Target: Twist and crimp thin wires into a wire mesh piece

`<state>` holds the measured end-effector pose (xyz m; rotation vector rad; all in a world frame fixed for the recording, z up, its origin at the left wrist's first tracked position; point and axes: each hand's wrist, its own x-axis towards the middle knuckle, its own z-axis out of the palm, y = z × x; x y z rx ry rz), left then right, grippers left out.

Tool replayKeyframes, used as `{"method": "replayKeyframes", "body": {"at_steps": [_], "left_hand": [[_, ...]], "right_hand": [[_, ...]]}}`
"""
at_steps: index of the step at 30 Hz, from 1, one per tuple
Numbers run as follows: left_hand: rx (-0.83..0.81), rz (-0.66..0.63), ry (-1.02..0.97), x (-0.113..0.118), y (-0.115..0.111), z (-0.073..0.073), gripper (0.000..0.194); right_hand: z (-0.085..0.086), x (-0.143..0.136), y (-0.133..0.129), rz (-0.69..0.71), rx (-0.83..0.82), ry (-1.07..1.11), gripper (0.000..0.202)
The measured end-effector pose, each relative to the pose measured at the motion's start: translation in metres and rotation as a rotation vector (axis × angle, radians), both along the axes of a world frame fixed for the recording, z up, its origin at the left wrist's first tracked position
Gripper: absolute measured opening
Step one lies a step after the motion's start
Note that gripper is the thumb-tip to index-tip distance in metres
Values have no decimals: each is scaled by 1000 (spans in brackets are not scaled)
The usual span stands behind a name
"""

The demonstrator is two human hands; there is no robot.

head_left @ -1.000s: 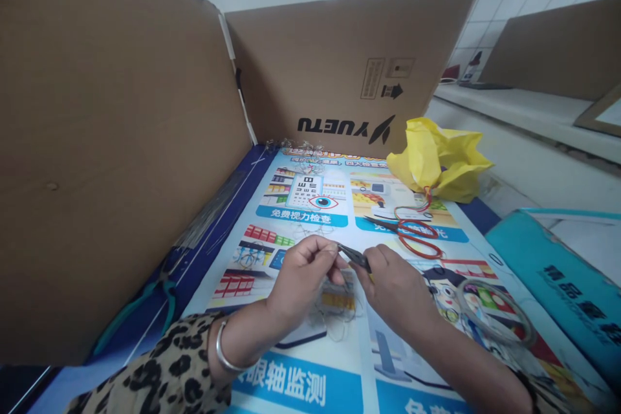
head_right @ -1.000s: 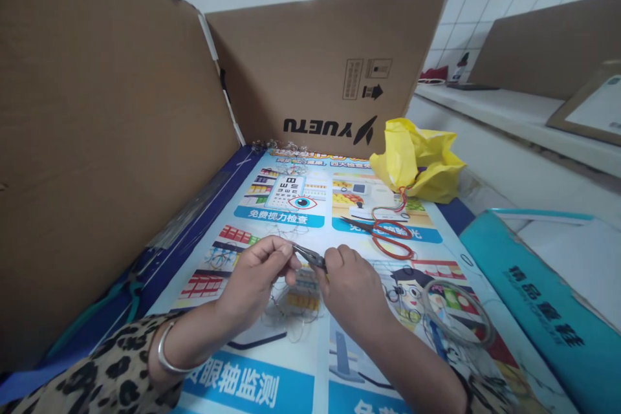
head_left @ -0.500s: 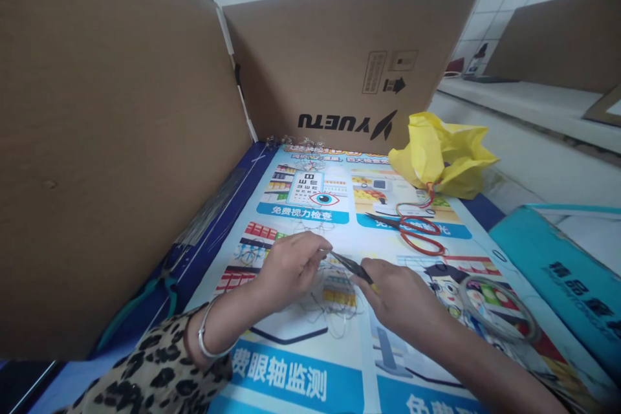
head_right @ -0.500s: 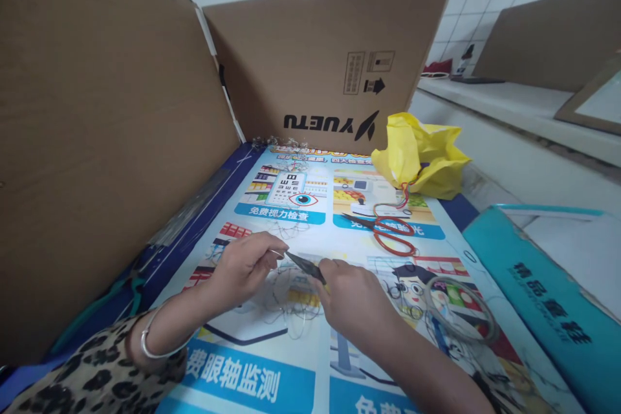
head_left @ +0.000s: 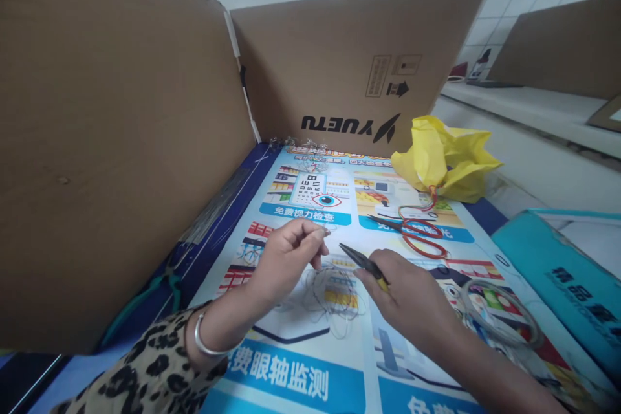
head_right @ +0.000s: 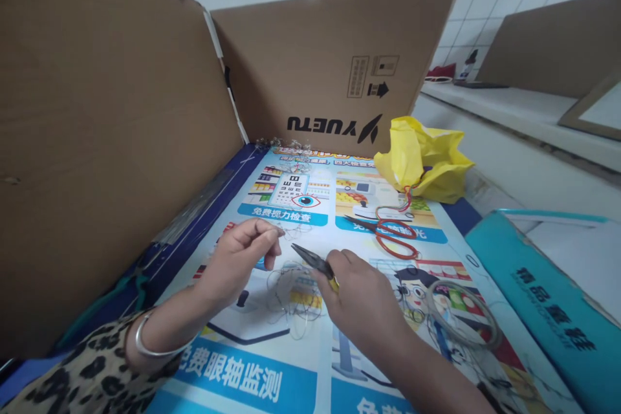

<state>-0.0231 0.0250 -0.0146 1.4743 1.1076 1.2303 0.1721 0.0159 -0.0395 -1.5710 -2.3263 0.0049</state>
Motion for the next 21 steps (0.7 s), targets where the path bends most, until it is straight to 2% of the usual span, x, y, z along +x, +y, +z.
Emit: {"method": "replayKeyframes", "body": {"at_steps": [4,9,16,21], "left_hand": [[-59,-23,-87,10,-6,-5,21],[-75,-9,-93,14,-9,-7,20],[-98,-1,-117,17,-10,-9,19],[-103,4,-154,19,-10,-12,18]], "right_hand": [[-5,-4,-1,-44,73,-26,25],[-9,-7,0,-46,103,-23,24],[-16,-7,3,-18,116,4,21],[-19,-8,4,11,53,74,20]]}}
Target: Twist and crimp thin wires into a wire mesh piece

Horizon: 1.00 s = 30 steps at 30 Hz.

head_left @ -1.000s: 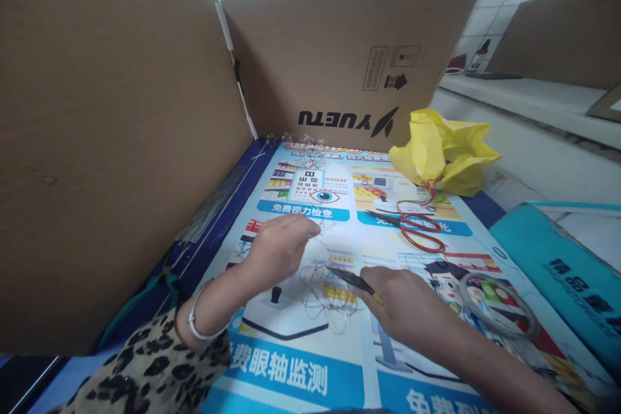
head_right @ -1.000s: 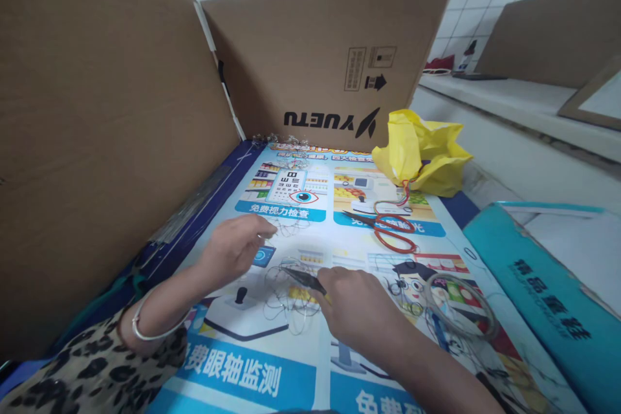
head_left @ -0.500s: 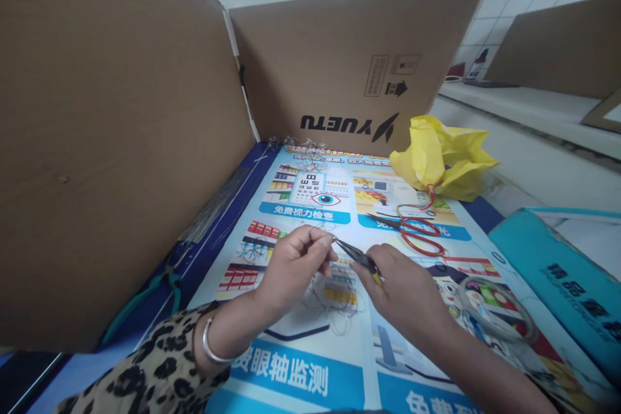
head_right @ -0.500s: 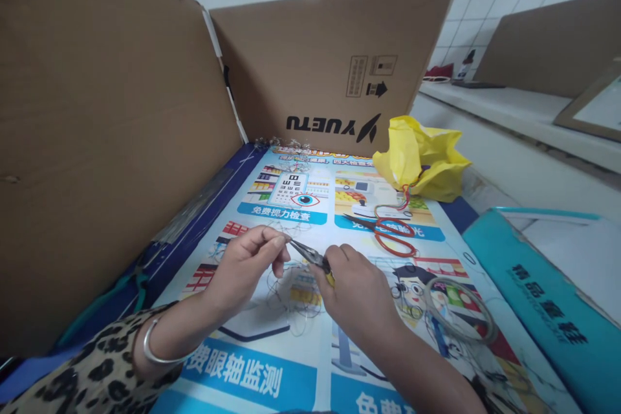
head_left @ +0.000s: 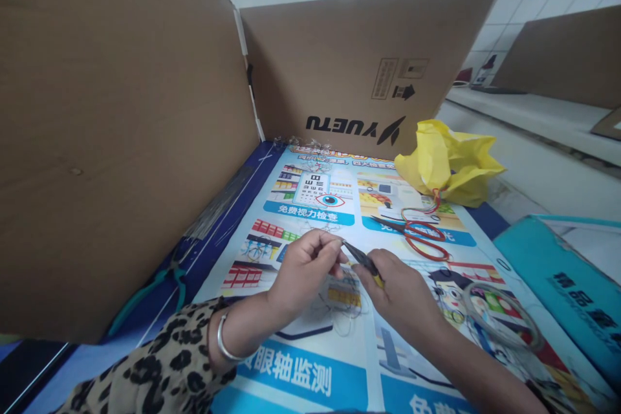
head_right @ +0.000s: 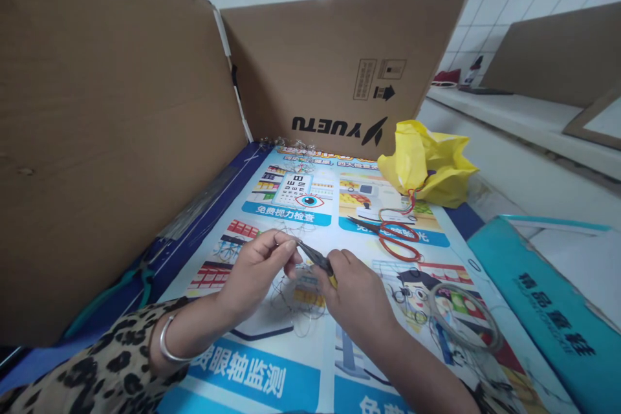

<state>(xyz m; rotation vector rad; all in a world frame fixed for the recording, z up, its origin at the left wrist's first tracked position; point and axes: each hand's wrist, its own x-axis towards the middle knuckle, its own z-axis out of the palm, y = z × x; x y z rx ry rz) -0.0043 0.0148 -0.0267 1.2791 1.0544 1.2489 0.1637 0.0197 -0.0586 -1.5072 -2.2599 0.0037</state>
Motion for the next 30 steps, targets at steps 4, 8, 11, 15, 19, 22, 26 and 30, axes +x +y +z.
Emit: {"method": "replayKeyframes", "body": {"at_steps": [4,8,11,15,19,22,26,30], "left_hand": [[-3,-24,-40,0,-1,-3,18],[-33,-30,-111,1,-1,-3,17],[-52,-26,-171,3,-2,-3,16],[-41,-31,-231,6,-2,-6,15],[-22,-30,-222,7,-2,-10,17],[-11,-10,-217,7,-1,-11,15],[1,0,-206,7,-1,-12,12],[5,16,-207,8,-1,-12,12]], "right_hand": [[0,-3,-1,4,-30,51,23],[-2,-5,-1,12,-43,80,23],[-2,-6,-1,22,-53,103,22],[-1,-8,-3,19,-67,128,24],[0,-11,-4,-1,-122,132,24],[-1,-13,-3,-25,-159,115,24],[-2,-15,-3,-52,-192,94,23],[-1,-17,-4,-58,-208,97,23]]}}
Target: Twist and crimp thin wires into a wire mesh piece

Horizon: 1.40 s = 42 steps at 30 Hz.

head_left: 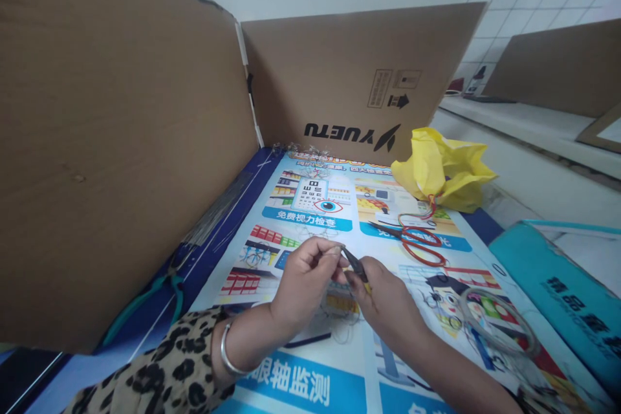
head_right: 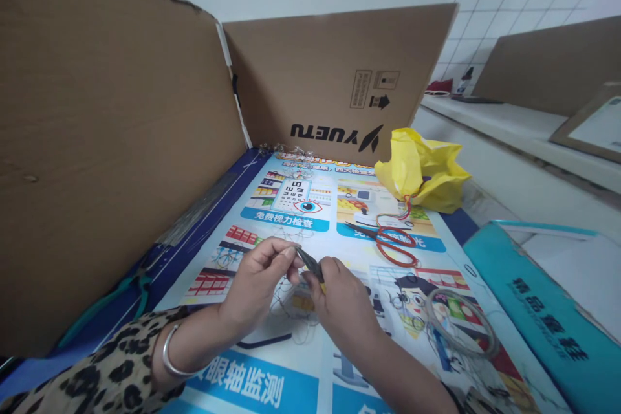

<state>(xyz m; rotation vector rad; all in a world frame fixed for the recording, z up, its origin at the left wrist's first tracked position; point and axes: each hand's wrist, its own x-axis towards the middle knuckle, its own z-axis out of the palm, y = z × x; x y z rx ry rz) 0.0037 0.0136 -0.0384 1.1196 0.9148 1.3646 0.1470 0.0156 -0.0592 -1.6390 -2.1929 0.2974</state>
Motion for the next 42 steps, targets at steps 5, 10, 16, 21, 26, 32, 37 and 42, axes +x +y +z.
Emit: {"method": "replayKeyframes", "body": {"at_steps": [5,10,16,21,26,32,37,42], "left_hand": [[-9,3,-16,1,-1,1,11],[-4,-2,-17,1,-1,0,11],[83,17,145,-3,-1,0,9],[417,162,602,-16,3,1,11],[869,270,951,-29,16,0,12],[983,158,1150,-38,22,6,16],[919,25,1321,-44,20,14,18],[862,-134,1340,-50,21,21,21]], "right_hand": [[1,-2,0,11,-41,15,25],[1,-4,0,-7,-105,12,22],[-3,-5,1,-19,-92,-19,19],[-3,-2,0,29,-72,85,23],[-1,5,0,94,-140,136,27],[5,14,3,147,-220,103,32],[17,21,4,193,-264,48,33],[28,26,4,254,-314,-7,29]]}}
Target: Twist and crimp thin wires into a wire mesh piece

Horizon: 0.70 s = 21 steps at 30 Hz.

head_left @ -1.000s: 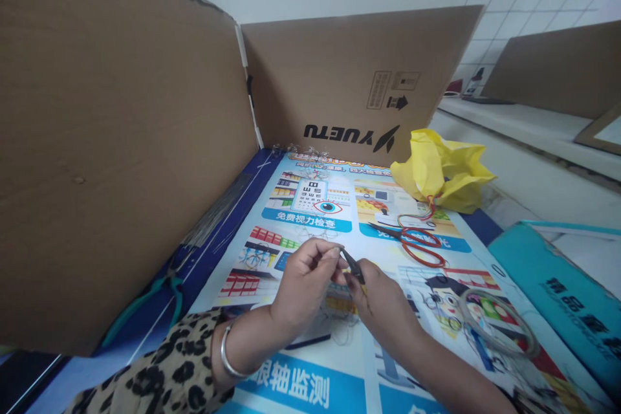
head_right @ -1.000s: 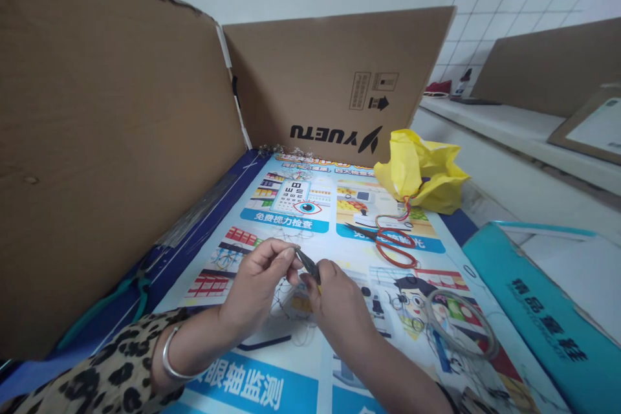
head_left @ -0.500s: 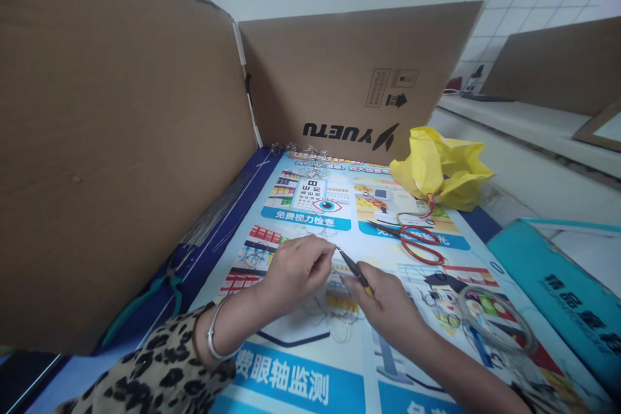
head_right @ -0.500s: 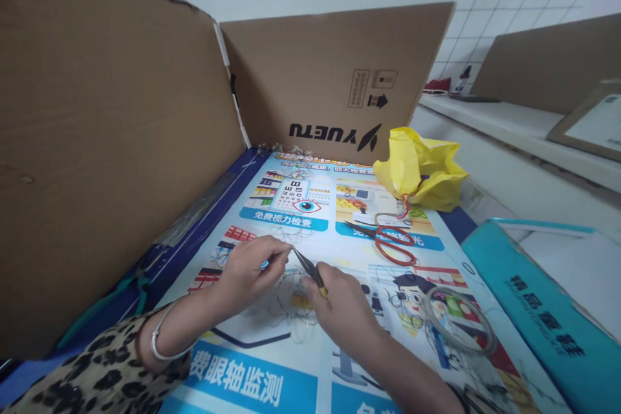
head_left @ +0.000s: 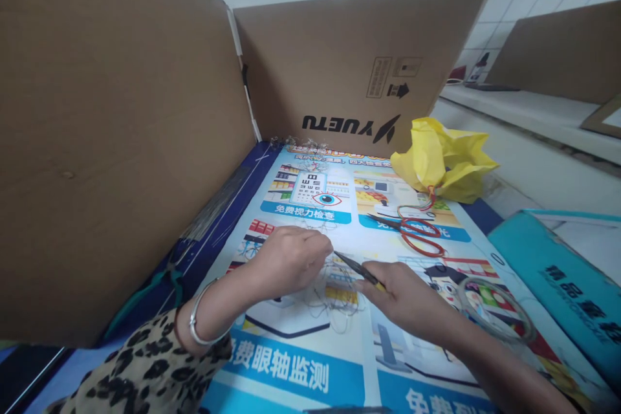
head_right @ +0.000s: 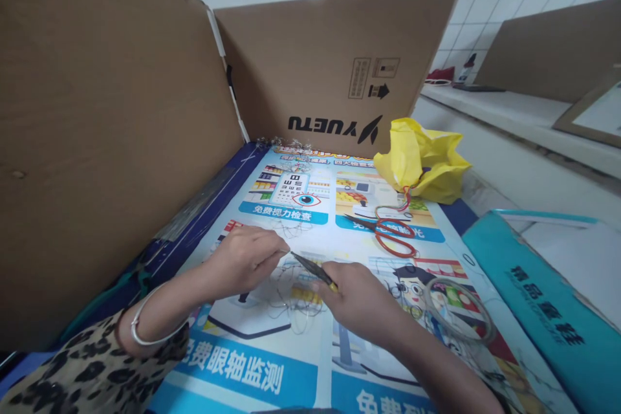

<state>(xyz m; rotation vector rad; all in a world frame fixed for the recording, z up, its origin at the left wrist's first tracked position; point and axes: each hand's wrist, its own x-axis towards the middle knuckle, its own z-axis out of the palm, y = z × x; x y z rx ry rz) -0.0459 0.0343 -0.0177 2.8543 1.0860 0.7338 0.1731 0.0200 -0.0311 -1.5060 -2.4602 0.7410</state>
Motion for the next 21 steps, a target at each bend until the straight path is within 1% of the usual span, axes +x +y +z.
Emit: {"method": "replayKeyframes", "body": {"at_steps": [4,9,12,15,18,20,21], "left_hand": [[-65,-43,22,-2,1,5,21],[-85,-104,147,-2,2,11,21],[-111,-187,183,-3,3,12,23],[-189,-246,119,-5,4,12,22],[-298,-276,51,-7,6,11,21],[-382,-273,-28,-7,8,9,20],[-441,-254,-102,-6,8,7,18]], "right_hand": [[6,3,-1,26,2,-101,27],[12,7,-2,111,-5,-205,26],[13,8,-2,164,-32,-242,25],[12,10,-2,192,-73,-220,22],[10,12,-2,230,-121,-152,22],[9,13,0,255,-170,-85,24],[7,13,1,251,-196,-42,26]]}}
